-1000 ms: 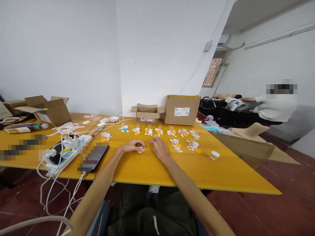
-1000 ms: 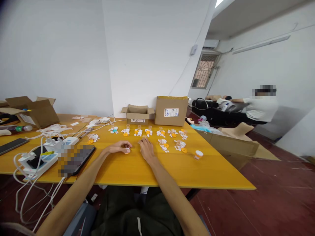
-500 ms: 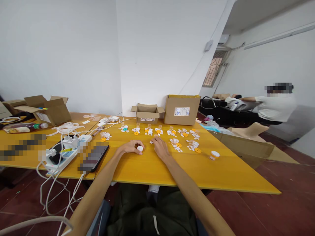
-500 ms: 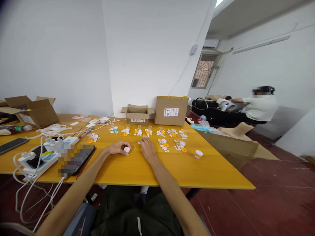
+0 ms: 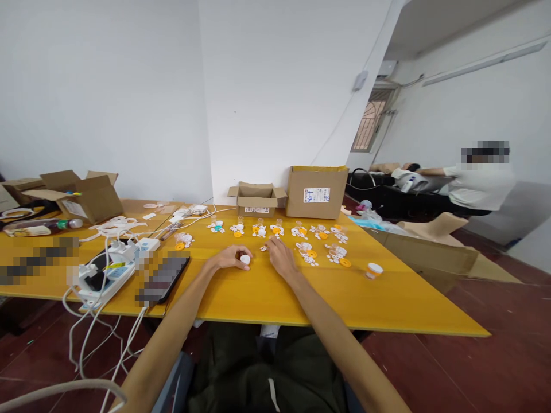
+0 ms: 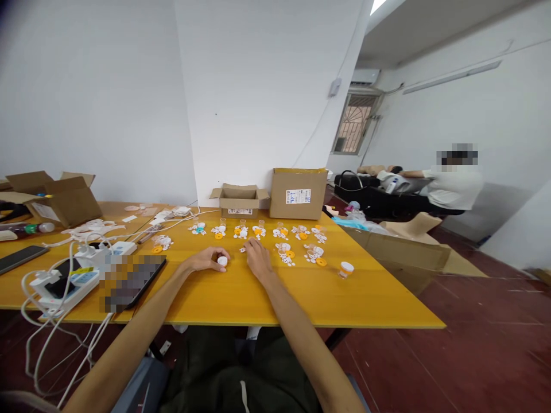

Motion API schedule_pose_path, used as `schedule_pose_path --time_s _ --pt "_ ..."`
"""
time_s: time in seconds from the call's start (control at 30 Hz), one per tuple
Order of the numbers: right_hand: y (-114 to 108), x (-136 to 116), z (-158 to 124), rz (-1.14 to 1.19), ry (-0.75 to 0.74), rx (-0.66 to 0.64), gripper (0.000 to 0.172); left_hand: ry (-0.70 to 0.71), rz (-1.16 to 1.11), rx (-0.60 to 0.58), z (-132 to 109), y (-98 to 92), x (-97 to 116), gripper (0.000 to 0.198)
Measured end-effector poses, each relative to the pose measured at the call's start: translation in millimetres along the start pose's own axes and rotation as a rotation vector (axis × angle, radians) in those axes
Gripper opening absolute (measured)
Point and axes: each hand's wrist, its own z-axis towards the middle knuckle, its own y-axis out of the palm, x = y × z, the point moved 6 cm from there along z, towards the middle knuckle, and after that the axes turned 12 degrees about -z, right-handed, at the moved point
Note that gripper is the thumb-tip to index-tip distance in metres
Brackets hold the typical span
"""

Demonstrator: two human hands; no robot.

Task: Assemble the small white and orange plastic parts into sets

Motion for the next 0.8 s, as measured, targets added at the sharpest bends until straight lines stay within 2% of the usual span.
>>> schedule_pose_path --time_s 0.13,0.27,0.43,0.8 --pt "-8 12 0 0.044 0.092 0.049 0.038 0.01 -0.003 0.006 0 0.0 -1 0.041" --pt "-11 19 -1 0.012 0.155 -0.037 0.032 0.019 -0.002 0.015 0 0.2 1 0.04" --pt "-13 12 -3 -0.017 0.105 -0.123 0.029 0.021 -0.013 0.03 0 0.9 4 0.037" --pt "-18 11 -4 0.001 0.111 -0.149 0.033 0.03 -0.023 0.033 1 1.1 3 0.036"
